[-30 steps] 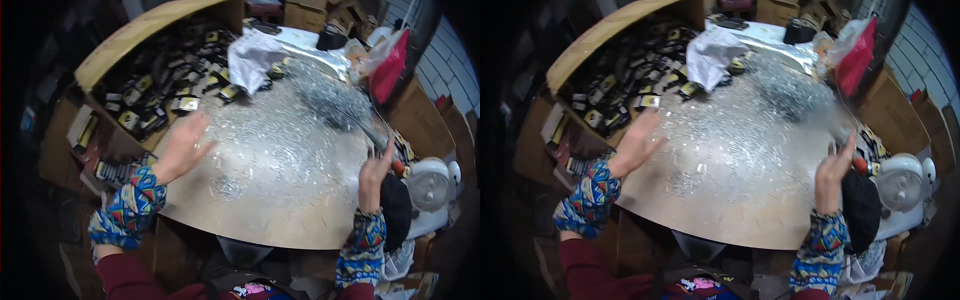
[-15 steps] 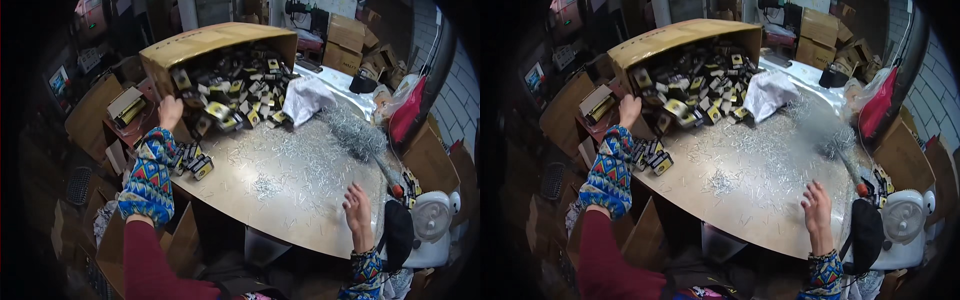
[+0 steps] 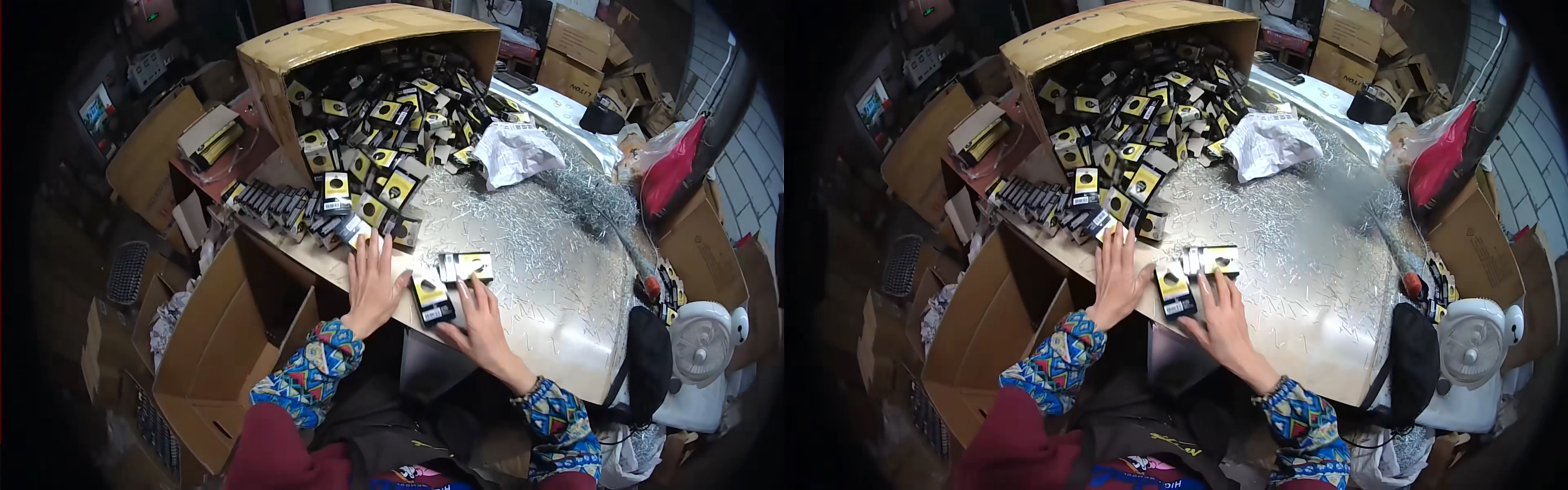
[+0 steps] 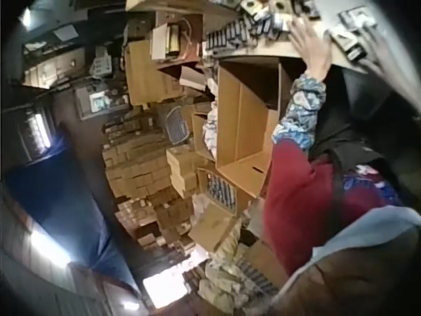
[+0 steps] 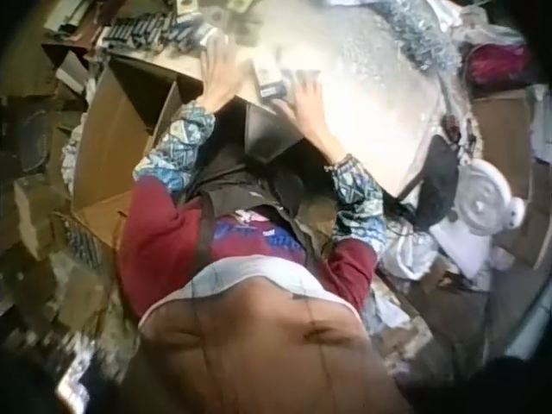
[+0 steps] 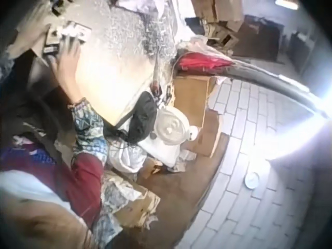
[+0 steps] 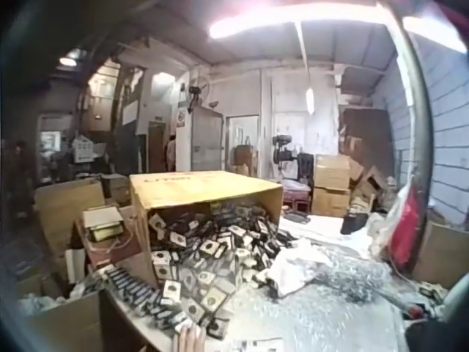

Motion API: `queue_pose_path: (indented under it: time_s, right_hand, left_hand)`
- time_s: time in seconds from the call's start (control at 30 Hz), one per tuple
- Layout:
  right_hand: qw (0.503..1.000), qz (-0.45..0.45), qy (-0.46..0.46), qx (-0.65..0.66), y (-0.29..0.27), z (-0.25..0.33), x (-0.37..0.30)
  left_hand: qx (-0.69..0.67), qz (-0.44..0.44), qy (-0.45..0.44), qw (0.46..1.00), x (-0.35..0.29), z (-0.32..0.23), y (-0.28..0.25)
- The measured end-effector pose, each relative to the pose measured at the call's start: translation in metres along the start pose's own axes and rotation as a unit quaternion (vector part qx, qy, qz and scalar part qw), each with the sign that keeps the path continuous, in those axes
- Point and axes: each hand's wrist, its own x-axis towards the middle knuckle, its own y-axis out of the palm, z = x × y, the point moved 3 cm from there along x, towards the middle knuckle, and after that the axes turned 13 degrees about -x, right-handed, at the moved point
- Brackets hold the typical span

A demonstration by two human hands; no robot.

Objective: Packaging small boxed products and cleaning the workbench area.

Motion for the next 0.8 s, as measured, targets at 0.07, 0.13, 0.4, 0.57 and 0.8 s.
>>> queue_pose_path:
  time_s: [0.07, 0.13, 0.4, 0.57, 0.8]
  right_hand:
    - [1.000, -0.006, -0.010, -0.028, 0.000, 0.004, 0.008]
    - [0.998, -0.003, -0.030, -0.051, 0.003, 0.003, 0.013]
    - [0.992, -0.063, -0.070, -0.078, 0.014, -0.023, 0.037]
    - [0.974, -0.092, 0.000, -0.206, -0.011, -0.045, 0.058]
    - [0.979, -0.063, 0.039, -0.192, -0.010, -0.074, 0.060]
  left_hand:
    - [-0.007, 0.010, -0.026, 1.000, 0.012, -0.003, 0.002]
    - [0.000, 0.023, 0.039, 0.999, 0.028, 0.006, 0.009]
    - [0.026, -0.038, 0.099, 0.994, 0.076, -0.002, 0.000]
    - [-0.017, 0.001, 0.081, 0.997, 0.018, -0.036, 0.008]
    - [0.093, -0.025, 0.160, 0.982, 0.054, -0.020, 0.005]
